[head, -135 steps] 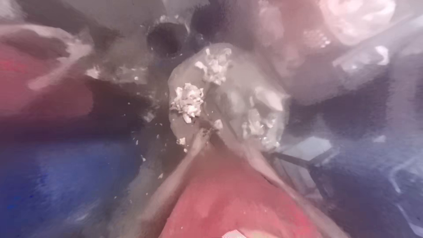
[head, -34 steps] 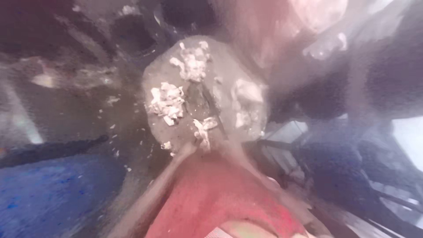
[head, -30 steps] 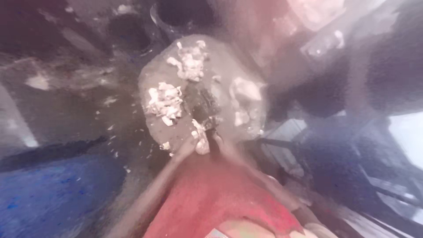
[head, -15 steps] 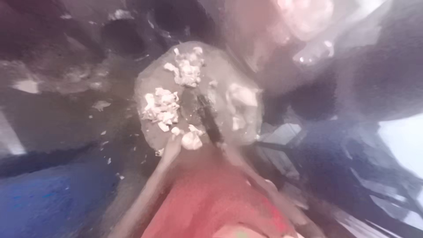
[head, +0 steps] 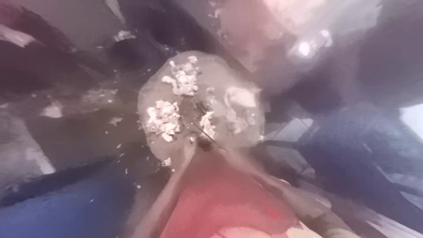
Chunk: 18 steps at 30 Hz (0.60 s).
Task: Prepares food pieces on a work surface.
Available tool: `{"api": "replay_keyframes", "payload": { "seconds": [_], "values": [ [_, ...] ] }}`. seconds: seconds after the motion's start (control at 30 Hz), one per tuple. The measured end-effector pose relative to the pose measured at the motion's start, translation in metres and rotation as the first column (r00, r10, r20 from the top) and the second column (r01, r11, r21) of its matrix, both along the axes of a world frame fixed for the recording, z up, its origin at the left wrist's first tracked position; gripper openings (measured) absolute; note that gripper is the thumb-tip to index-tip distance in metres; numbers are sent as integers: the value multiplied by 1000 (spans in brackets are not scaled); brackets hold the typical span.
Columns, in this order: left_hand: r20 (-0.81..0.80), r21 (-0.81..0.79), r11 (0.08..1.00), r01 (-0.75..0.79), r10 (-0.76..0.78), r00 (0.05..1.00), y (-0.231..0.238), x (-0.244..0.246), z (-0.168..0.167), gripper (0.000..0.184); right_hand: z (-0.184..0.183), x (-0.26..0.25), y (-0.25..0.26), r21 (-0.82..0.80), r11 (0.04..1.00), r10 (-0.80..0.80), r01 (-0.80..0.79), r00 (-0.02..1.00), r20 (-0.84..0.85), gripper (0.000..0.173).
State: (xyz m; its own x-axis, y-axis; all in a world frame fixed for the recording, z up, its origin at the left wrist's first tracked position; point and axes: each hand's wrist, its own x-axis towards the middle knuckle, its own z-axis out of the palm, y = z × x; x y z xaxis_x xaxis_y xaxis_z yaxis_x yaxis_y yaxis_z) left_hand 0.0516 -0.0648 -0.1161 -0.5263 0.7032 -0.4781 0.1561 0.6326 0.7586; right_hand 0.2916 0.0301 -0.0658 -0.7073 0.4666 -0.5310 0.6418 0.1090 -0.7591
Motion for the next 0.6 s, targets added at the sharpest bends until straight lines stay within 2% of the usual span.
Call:
{"api": "replay_keyframes", "payload": {
  "seconds": [0.07,0.17,0.23,0.27,0.33,0.4,0.43,0.47,0.5,0.53,0.57,0.6],
  "values": [
    [-41,10,1000,18,-18,999,-13,-7,15,37,-30,-4,-1,-47,998,57,-50,982,178,67],
    [42,107,988,-113,109,993,-25,-13,67,36,-14,0,2,-67,998,20,-2,963,269,72],
    [195,258,943,-211,163,967,-19,-26,88,32,-25,2,4,-57,997,62,-47,953,296,62],
    [267,320,923,-212,127,955,-11,-31,98,32,-27,1,6,-75,993,115,-96,947,300,52],
    [241,346,938,-31,-57,969,20,-30,114,38,-17,0,6,-63,983,182,-171,943,278,47],
    [8,179,928,327,-334,942,61,-19,95,48,-11,3,7,34,955,267,-294,908,323,47],
    [-158,26,858,513,-503,850,76,-14,75,55,-12,6,8,100,929,304,-356,890,339,46],
    [-320,-144,757,637,-645,694,84,-10,54,57,-14,10,9,176,896,334,-408,879,339,43],
    [-443,-270,674,688,-721,533,85,-9,38,50,-17,15,9,250,857,361,-451,871,332,39],
    [-503,-344,628,698,-751,428,83,-10,28,43,-18,20,8,295,831,377,-471,868,323,38],
    [-518,-375,620,689,-756,399,77,-14,24,41,-14,28,6,280,840,379,-465,872,310,40],
    [-515,-356,636,685,-745,424,75,-15,28,41,-9,41,6,221,870,369,-440,880,298,43]
  ]
}}
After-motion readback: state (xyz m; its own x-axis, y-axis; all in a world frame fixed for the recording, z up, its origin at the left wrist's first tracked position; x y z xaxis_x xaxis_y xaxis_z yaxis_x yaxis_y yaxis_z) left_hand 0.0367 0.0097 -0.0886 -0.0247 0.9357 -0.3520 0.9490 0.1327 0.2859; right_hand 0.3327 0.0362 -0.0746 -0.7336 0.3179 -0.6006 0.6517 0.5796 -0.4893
